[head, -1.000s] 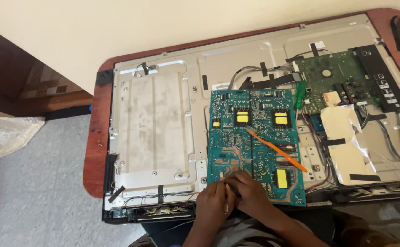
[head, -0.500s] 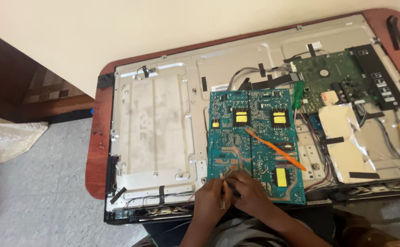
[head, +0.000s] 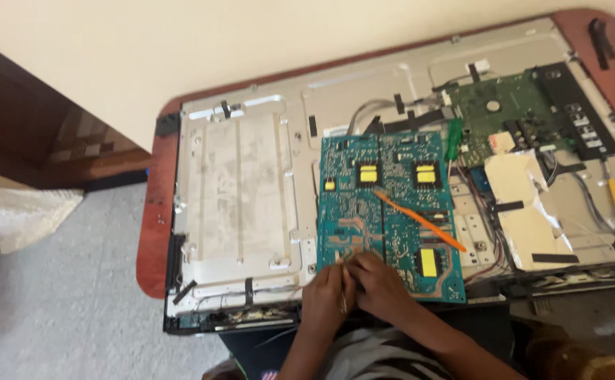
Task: The person cleans a green circuit board placed on a disassembled TV chassis. They use a small white tool to scrape or wipe the board surface, then switch to a blue cloth to wipe the board. The person repeatedly moves the tool and cloth across different areas of the board.
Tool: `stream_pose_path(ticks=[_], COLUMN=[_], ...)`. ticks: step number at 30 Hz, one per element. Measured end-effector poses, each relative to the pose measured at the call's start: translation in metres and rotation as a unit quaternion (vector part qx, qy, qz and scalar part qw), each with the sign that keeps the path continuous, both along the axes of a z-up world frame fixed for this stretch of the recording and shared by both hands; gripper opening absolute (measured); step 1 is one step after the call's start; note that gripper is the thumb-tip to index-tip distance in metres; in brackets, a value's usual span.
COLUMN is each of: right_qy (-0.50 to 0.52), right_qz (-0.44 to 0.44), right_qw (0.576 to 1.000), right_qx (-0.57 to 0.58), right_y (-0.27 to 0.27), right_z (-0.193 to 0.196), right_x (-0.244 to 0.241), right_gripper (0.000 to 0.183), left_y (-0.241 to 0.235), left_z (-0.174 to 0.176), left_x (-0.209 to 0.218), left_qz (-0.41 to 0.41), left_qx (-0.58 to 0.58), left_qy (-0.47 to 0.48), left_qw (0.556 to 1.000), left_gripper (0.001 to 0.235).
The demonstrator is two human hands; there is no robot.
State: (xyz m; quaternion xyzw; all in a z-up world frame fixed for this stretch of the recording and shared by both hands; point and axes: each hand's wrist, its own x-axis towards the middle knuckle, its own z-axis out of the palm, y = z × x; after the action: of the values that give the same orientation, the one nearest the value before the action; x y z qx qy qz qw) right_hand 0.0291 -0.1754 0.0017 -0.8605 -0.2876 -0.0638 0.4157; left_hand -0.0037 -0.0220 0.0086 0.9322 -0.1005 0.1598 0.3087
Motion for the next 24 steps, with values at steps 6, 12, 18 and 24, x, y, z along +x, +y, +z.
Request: stream_pose_path(ticks=[6,12,18,24], right_qy=[-0.014,-0.006,-0.041,-0.016], right_qz=[0.004,0.012,0.01,0.008], right_qw=[1.0,1.0,0.999,1.0], right_qx=[0.015,0.0,0.029,0.005], right_y=[0.0,-0.001,0.002,-0.002], right_z=[-0.007,-0.005,0.004,-0.003], right_x=[0.002,0.0,0.006,0.001], right_gripper=[0.035,0.038,0.043,0.036], left_y=[0.006,0.004,0.007,0.004], left_z=[0.004,-0.003,0.002,0.004], left_x=[0.005,0.0,0.009,-0.003], left_qz=[-0.009,-0.005,0.012,0.025], left_qx=[-0.026,-0.01,-0.061,-0.087], left_qy=[-0.011,0.017,0.024,0.06], left_qw=[1.0,1.0,0.998,0.994], left_gripper=[0.009,0.009,0.009,0.01])
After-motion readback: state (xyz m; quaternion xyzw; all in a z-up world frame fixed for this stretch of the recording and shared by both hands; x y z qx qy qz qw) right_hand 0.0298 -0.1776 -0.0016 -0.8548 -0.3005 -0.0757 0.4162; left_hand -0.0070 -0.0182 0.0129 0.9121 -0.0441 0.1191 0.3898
